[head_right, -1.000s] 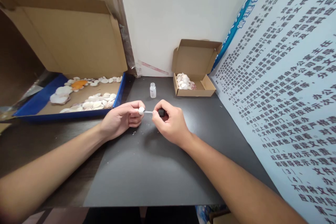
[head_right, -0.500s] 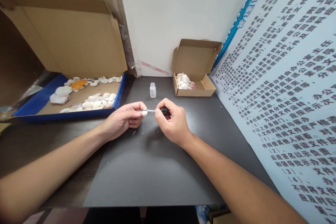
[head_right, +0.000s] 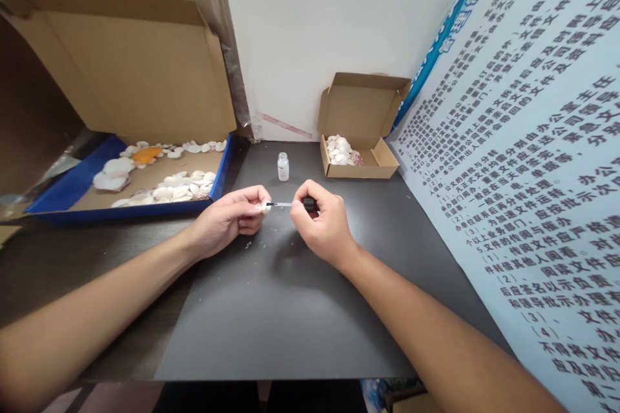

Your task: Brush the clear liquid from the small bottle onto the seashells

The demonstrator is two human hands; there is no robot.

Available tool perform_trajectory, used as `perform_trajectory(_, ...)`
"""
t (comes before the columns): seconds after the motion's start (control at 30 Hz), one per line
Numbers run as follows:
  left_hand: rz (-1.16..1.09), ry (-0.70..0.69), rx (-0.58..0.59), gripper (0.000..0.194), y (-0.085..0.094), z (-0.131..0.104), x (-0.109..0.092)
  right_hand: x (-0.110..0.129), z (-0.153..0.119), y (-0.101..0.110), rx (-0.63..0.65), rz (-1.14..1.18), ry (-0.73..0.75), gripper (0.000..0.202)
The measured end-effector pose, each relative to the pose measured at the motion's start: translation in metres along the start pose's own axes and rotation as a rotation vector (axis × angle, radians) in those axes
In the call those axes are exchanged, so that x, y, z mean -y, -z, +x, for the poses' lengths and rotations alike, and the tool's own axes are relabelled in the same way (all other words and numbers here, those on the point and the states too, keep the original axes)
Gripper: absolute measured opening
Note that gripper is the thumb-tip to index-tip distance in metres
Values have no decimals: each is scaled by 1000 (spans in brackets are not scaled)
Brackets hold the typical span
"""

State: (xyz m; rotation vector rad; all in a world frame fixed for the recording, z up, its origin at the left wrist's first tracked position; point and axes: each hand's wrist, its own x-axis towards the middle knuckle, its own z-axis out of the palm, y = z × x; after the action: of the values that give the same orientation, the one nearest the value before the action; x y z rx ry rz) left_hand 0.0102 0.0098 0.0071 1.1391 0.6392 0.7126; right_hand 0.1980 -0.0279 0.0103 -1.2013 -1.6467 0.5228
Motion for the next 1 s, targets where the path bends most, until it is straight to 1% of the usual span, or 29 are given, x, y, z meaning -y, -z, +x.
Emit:
perform_trajectory(0.1, -1, 2, 0, 13, 0, 0, -1, -1, 0, -1, 33, -9, -10, 13)
perform_trajectory(0.2, 2, 1, -8, 14, 0, 0, -1, -1, 1, -1, 8, -32, -38, 13)
perform_trajectory(0.27, 4, 4, -9, 14, 0, 0, -1, -1, 1, 0, -2, -18, -31, 14)
perform_trajectory(0.4, 8, 7, 1, 14, 0, 0, -1, 1, 0, -1, 48, 8, 8, 13)
perform_trajectory(0.5, 39, -10, 14, 14, 1, 0, 1, 1, 0, -2, 55, -20, -6, 13)
perform_trajectory(0.67, 186, -79, 33, 13, 1, 0, 4, 2, 0, 0, 17, -19, 5, 15)
perform_trajectory(0.83, 376, -177, -11, 13, -4, -3, 3, 2, -1, 1, 18, -32, 21, 15)
perform_trajectory(1.0, 492, -252, -20, 14, -6, -4, 5, 1, -1, 0, 19, -46, 22, 15)
